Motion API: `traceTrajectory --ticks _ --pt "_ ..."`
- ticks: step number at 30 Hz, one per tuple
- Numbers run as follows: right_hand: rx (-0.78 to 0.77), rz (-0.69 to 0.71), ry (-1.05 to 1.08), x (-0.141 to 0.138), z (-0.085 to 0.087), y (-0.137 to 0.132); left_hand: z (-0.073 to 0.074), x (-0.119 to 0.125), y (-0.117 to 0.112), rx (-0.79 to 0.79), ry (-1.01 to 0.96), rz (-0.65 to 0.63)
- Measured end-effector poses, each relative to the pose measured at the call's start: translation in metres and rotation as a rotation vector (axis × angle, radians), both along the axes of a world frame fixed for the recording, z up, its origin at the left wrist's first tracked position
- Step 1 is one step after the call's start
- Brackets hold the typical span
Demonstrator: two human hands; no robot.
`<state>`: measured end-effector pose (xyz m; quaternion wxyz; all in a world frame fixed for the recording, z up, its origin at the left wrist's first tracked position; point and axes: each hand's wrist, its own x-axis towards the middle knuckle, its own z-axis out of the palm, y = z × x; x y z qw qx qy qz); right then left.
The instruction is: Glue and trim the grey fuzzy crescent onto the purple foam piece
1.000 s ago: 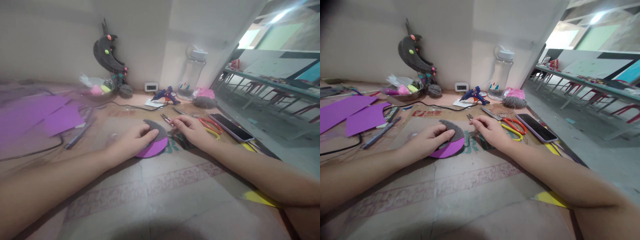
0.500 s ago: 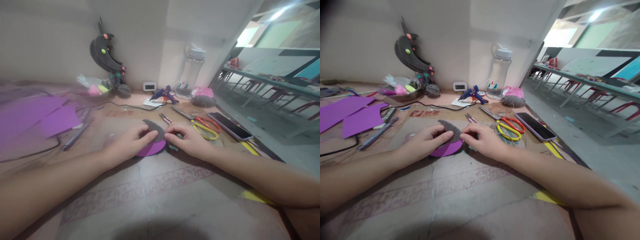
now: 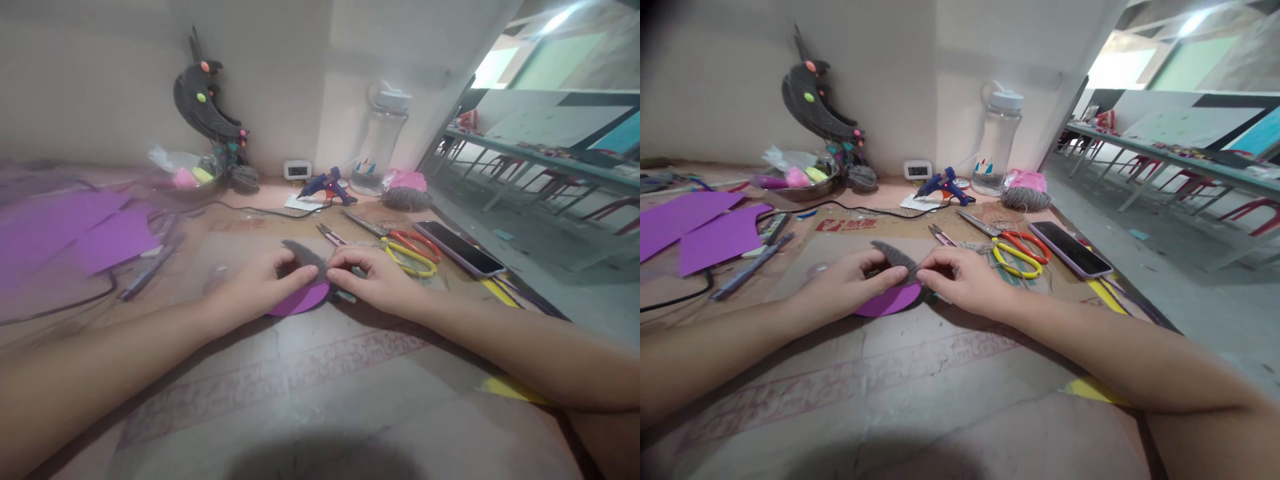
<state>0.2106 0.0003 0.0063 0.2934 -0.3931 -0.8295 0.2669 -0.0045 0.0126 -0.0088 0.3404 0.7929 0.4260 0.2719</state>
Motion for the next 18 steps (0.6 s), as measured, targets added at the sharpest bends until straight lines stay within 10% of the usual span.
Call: traceTrajectory --ticks 11,18 --pt "0.445 -0.128 -0.394 0.035 -0.017 0.062 -0.005 -0.002 0.003 -0.175 -0.152 -0.019" --pt "0.471 -0.15 -0.477 0.035 -0.027 0.068 -0.002 0.0 0.003 -0.196 -0.192 -0.018"
